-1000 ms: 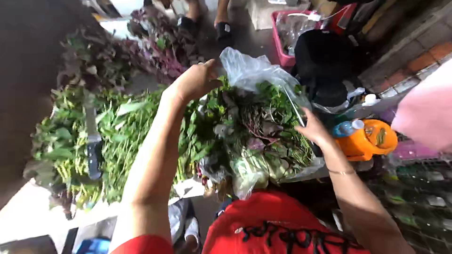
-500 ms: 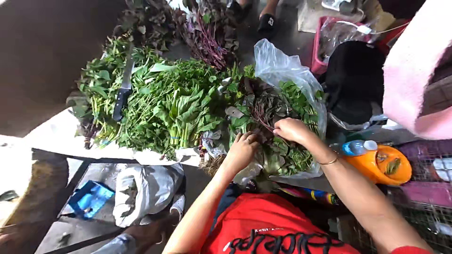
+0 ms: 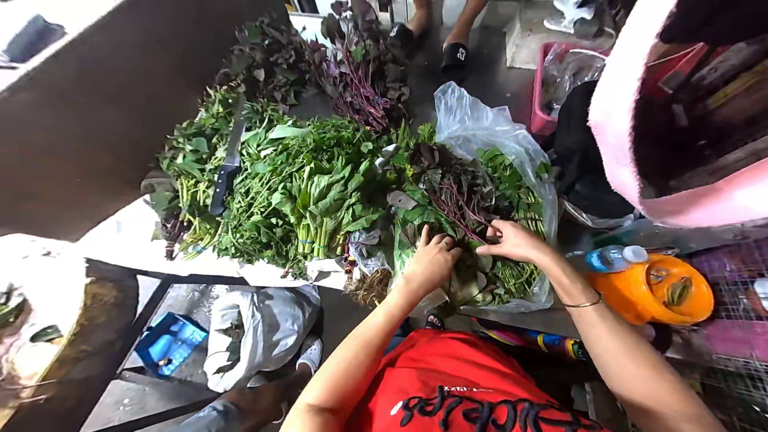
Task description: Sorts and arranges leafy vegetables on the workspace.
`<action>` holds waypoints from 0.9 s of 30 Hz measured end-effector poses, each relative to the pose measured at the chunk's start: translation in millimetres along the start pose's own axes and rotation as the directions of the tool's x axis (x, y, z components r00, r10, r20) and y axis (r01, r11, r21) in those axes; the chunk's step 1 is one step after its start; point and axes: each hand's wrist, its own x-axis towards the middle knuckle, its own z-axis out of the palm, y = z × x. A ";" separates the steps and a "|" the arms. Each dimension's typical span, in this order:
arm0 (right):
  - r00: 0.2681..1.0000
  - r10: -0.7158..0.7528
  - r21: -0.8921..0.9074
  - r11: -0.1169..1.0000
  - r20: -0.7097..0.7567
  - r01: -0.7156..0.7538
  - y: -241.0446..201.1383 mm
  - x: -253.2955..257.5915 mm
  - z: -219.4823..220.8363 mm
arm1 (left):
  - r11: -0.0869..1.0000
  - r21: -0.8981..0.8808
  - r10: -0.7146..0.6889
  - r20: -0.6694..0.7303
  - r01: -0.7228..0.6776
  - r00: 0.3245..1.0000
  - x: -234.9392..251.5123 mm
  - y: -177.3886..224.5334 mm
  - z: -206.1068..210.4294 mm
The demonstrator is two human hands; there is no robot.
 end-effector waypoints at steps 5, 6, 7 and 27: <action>0.998 0.043 0.029 0.999 0.052 -0.045 -0.7 7.8 5.3 | 1.000 -0.026 0.016 -0.040 -0.017 0.999 -1.3 -0.6 -3.4; 0.998 0.041 0.085 0.995 0.052 -0.045 0.8 7.9 -1.2 | 0.997 -0.060 0.035 -0.146 -0.044 0.989 -3.1 0.1 -2.6; 0.998 0.035 0.151 0.988 0.045 -0.041 1.3 6.2 -8.9 | 0.992 -0.101 0.041 -0.268 -0.070 0.962 -4.3 1.6 -2.0; 0.939 -0.310 0.888 0.459 0.148 0.011 17.1 -19.8 -55.7 | 0.999 -0.041 0.002 -0.236 -0.012 0.972 75.5 -17.4 -18.1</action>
